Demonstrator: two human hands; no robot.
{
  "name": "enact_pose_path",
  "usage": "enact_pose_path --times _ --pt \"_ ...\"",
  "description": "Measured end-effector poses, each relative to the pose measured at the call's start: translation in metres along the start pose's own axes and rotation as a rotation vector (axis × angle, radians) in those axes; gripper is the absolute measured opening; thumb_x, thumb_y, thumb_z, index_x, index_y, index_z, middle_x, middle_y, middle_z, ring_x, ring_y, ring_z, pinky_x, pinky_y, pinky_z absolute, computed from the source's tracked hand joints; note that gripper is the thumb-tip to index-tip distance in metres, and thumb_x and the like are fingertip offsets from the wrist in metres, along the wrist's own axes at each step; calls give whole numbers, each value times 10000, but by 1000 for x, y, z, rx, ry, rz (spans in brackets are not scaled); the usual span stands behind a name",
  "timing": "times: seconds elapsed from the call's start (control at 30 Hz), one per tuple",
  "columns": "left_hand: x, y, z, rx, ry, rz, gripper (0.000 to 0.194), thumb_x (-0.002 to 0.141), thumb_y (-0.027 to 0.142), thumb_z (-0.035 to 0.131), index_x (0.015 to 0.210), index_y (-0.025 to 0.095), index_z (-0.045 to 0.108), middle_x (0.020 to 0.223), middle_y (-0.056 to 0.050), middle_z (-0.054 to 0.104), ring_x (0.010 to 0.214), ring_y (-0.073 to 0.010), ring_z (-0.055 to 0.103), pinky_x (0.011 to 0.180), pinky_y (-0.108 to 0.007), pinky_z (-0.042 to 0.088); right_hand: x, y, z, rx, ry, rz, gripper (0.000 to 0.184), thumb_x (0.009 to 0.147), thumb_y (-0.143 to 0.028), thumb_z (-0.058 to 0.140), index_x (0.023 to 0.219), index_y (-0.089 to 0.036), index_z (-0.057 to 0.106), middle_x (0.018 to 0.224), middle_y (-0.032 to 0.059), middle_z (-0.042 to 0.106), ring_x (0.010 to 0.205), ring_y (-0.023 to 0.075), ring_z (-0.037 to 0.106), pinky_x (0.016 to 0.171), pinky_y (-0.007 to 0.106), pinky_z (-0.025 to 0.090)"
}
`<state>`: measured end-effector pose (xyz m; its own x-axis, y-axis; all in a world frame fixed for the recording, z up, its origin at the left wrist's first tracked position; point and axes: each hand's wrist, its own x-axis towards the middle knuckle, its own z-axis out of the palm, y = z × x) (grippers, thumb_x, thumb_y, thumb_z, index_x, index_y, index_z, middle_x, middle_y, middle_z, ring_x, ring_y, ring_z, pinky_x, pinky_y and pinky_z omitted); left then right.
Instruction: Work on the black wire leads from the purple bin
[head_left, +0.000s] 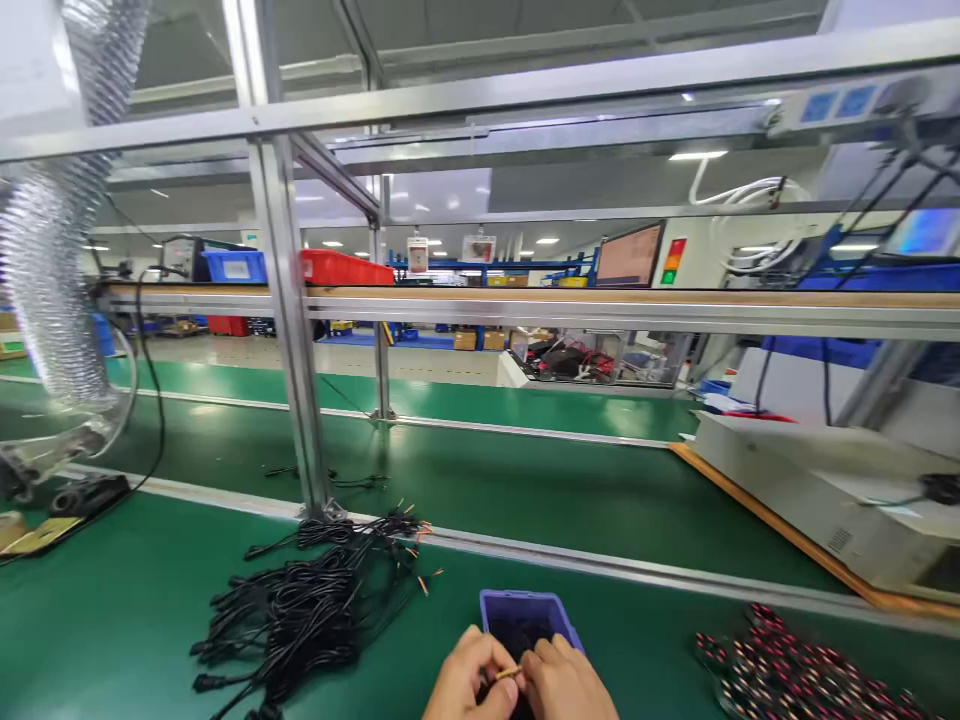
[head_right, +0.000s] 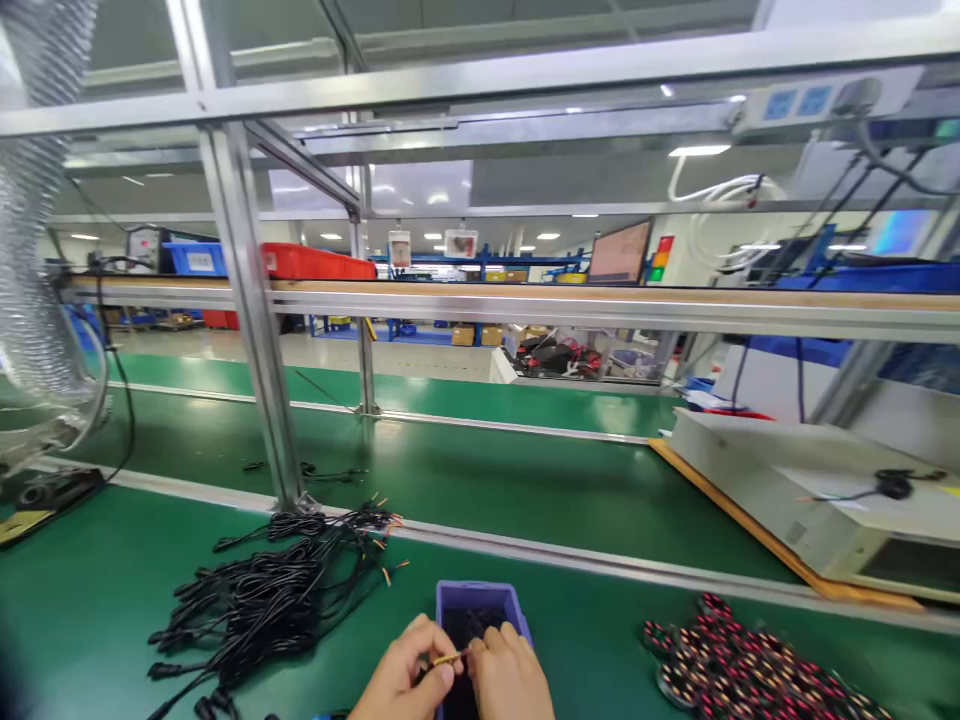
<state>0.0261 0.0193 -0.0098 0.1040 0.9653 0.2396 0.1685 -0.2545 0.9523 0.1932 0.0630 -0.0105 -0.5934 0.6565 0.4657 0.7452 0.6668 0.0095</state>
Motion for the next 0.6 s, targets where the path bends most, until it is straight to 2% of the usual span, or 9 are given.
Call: enact_pose_path --times 0.1,0.17,0.3,0.47,0.6 --pt "9 9 4 -174 -32 -194 543 796 731 597 822 189 596 648 40 513 436 -76 425 420 -201 312 -7 0 2 2 -2 45 233 855 -26 601 742 -227 633 715 17 681 690 221 653 648 302 483" --pt "12 15 2 -251 -80 -297 585 758 773 604 820 193 557 575 77 488 332 -33 297 353 -186 212 -13 -1 3 27 1 82 211 884 -45 592 798 -233 634 780 11 692 733 207 666 678 280 499" --pt "12 21 -4 -283 -150 -359 581 754 770 615 830 203 517 382 117 428 315 -39 238 347 -157 192 -19 -3 -6 218 94 193 231 950 -68 494 897 -249 627 865 12 692 801 191 691 676 241 518" --pt "11 20 -4 -338 -147 -417 579 727 766 649 783 212 491 365 123 426 312 -35 211 345 -148 181 -14 -6 -29 501 235 298 236 1034 -182 405 1025 -256 629 900 17 688 756 154 705 664 198 530" --pt "9 21 -2 -344 -113 -442 569 714 748 680 774 207 510 372 130 392 316 -37 223 346 -152 184 -8 -10 -41 672 323 293 214 1046 -257 432 951 -246 623 829 8 683 737 154 693 670 188 535"
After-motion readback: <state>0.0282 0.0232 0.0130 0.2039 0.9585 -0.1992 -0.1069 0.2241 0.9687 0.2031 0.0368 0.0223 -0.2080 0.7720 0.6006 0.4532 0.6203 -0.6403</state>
